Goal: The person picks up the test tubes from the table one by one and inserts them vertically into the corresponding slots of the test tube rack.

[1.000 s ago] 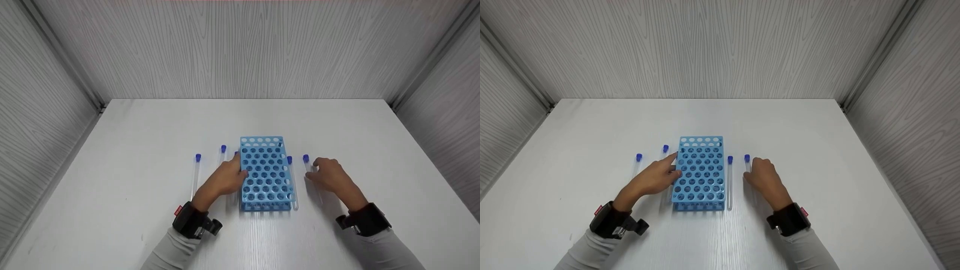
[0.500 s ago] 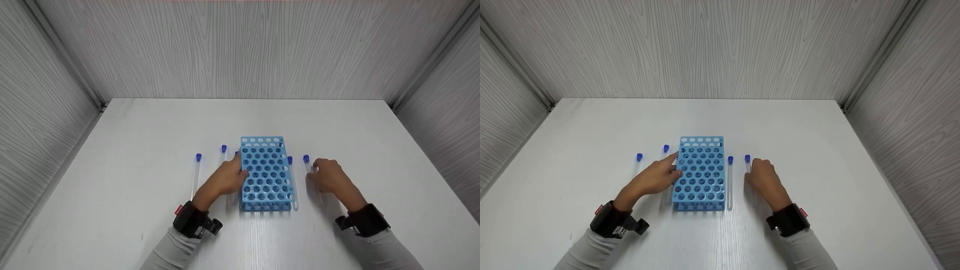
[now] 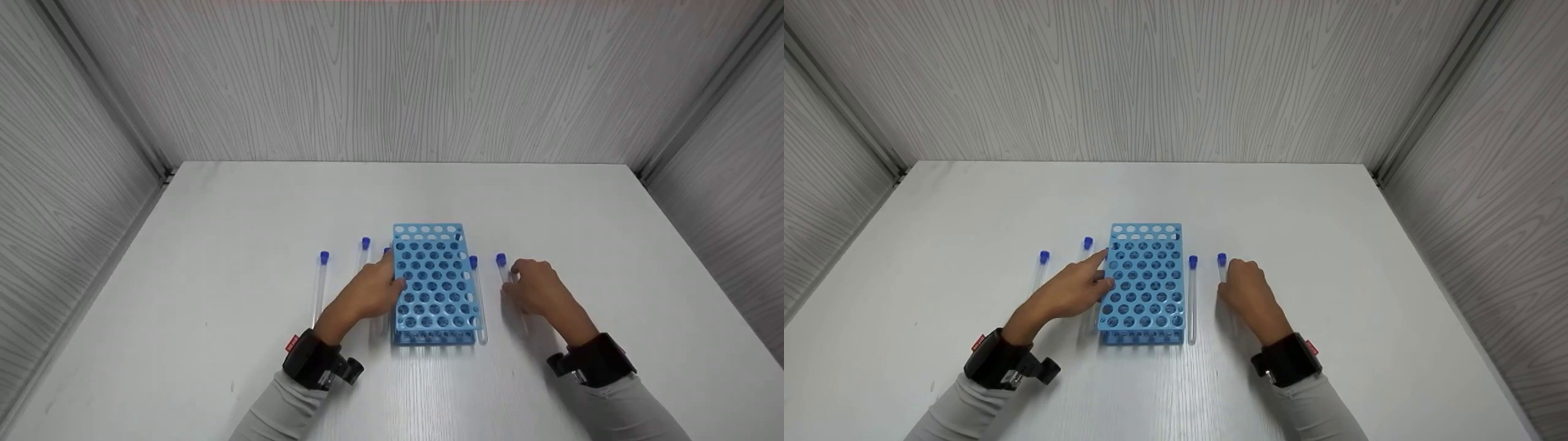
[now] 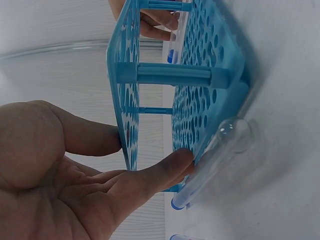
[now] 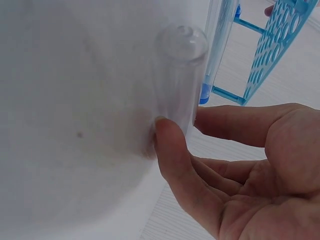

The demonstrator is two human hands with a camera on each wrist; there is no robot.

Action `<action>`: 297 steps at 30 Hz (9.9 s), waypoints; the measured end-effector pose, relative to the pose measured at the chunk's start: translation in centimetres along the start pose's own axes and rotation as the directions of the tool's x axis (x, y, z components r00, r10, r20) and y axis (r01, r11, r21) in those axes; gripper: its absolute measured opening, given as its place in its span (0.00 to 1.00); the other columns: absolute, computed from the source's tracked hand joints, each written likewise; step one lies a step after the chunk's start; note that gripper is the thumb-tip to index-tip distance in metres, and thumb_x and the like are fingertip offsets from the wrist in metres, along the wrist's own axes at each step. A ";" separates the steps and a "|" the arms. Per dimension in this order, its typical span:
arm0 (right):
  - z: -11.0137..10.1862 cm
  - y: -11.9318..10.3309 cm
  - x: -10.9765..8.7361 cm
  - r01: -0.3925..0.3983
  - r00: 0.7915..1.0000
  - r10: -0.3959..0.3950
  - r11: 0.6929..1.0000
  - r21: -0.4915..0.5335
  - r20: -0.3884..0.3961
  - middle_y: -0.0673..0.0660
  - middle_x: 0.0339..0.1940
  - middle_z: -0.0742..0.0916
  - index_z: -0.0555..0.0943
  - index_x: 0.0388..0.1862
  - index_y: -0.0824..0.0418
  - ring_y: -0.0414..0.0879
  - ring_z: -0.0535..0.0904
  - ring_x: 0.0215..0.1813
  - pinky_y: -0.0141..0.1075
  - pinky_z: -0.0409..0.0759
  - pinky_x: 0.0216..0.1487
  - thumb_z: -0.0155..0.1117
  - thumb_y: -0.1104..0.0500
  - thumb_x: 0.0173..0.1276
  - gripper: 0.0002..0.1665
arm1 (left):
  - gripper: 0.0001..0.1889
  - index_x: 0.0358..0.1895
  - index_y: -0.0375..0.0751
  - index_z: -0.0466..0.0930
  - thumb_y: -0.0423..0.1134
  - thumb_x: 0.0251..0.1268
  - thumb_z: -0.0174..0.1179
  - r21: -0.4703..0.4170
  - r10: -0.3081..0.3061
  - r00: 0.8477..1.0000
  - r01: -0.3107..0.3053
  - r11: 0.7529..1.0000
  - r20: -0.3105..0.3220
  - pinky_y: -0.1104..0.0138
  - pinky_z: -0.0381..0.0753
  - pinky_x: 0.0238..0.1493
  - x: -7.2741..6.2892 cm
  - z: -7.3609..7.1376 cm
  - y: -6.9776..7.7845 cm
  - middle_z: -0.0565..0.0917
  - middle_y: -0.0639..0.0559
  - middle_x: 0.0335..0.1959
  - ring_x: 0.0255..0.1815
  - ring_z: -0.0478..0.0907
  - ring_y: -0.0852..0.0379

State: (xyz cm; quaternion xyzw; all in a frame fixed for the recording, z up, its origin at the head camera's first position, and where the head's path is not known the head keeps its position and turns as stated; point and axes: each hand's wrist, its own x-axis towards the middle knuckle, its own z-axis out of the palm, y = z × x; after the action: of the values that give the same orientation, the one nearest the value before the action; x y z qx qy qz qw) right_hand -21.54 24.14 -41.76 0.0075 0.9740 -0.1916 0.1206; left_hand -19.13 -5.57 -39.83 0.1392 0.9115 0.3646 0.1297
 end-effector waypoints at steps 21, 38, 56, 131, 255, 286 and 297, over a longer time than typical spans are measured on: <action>-1.4 -0.2 -0.5 0.042 0.999 -0.041 0.994 0.104 -0.005 0.70 0.41 0.87 0.76 0.60 0.77 0.44 0.83 0.23 0.34 0.79 0.26 0.60 0.61 0.70 0.25 | 0.34 0.80 0.28 0.46 0.36 0.78 0.48 -0.004 -0.005 1.000 0.005 1.000 -0.002 0.57 0.76 0.47 -0.1 0.0 0.1 0.75 0.34 0.69 0.48 0.79 0.48; -2.2 -1.1 -1.5 0.102 0.983 -0.064 0.971 0.218 -0.174 0.68 0.41 0.89 0.77 0.57 0.71 0.45 0.84 0.26 0.35 0.80 0.29 0.61 0.58 0.71 0.21 | 0.35 0.81 0.30 0.44 0.37 0.79 0.48 -0.012 -0.023 1.000 0.024 1.000 0.006 0.55 0.74 0.60 0.1 0.0 0.1 0.73 0.35 0.71 0.57 0.77 0.47; -1.9 -2.4 -2.1 0.167 0.940 -0.058 0.937 0.306 -0.335 0.66 0.43 0.88 0.78 0.57 0.66 0.53 0.89 0.32 0.38 0.86 0.33 0.61 0.55 0.71 0.20 | 0.35 0.81 0.32 0.44 0.39 0.80 0.48 -0.004 -0.041 0.999 0.041 0.999 0.014 0.55 0.74 0.63 0.2 0.2 0.0 0.67 0.37 0.76 0.63 0.76 0.47; -0.3 -6.8 -4.8 0.613 0.682 -0.230 0.697 0.371 -0.694 0.59 0.45 0.92 0.78 0.55 0.64 0.49 0.90 0.47 0.37 0.85 0.50 0.64 0.61 0.73 0.14 | 0.34 0.79 0.29 0.49 0.37 0.78 0.49 -0.003 -0.001 1.000 0.001 1.000 -0.009 0.55 0.77 0.52 0.0 -0.1 0.0 0.79 0.34 0.64 0.51 0.80 0.47; 2.3 -7.1 -3.7 0.510 0.804 -0.284 0.780 0.362 -0.522 0.59 0.51 0.90 0.80 0.51 0.60 0.52 0.89 0.52 0.46 0.85 0.52 0.65 0.63 0.70 0.11 | 0.34 0.80 0.28 0.48 0.38 0.79 0.49 -0.001 -0.022 1.000 0.022 1.000 0.004 0.56 0.76 0.55 0.1 -0.1 0.0 0.77 0.35 0.67 0.53 0.79 0.47; 1.9 -7.0 -3.8 0.484 0.812 -0.269 0.807 0.338 -0.519 0.58 0.45 0.92 0.81 0.52 0.61 0.50 0.90 0.48 0.45 0.86 0.51 0.66 0.61 0.70 0.13 | 0.34 0.80 0.29 0.48 0.37 0.78 0.49 -0.014 0.003 1.000 -0.003 1.000 0.004 0.53 0.75 0.59 0.0 -0.2 -0.1 0.78 0.34 0.65 0.58 0.79 0.46; 1.2 -6.5 -3.4 0.470 0.800 -0.237 0.818 0.332 -0.551 0.59 0.45 0.91 0.82 0.52 0.62 0.52 0.90 0.46 0.46 0.86 0.51 0.65 0.61 0.71 0.13 | 0.34 0.80 0.29 0.47 0.38 0.78 0.50 -0.001 -0.018 1.000 0.018 1.000 0.001 0.53 0.74 0.62 0.1 -0.1 -0.1 0.73 0.33 0.70 0.60 0.78 0.45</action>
State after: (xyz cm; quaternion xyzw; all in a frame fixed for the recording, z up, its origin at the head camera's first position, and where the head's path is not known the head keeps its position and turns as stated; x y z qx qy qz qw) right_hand -18.39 17.82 -39.64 -0.1042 0.8829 -0.4243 -0.1719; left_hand -19.34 -5.71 -39.85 0.1311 0.9124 0.3640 0.1334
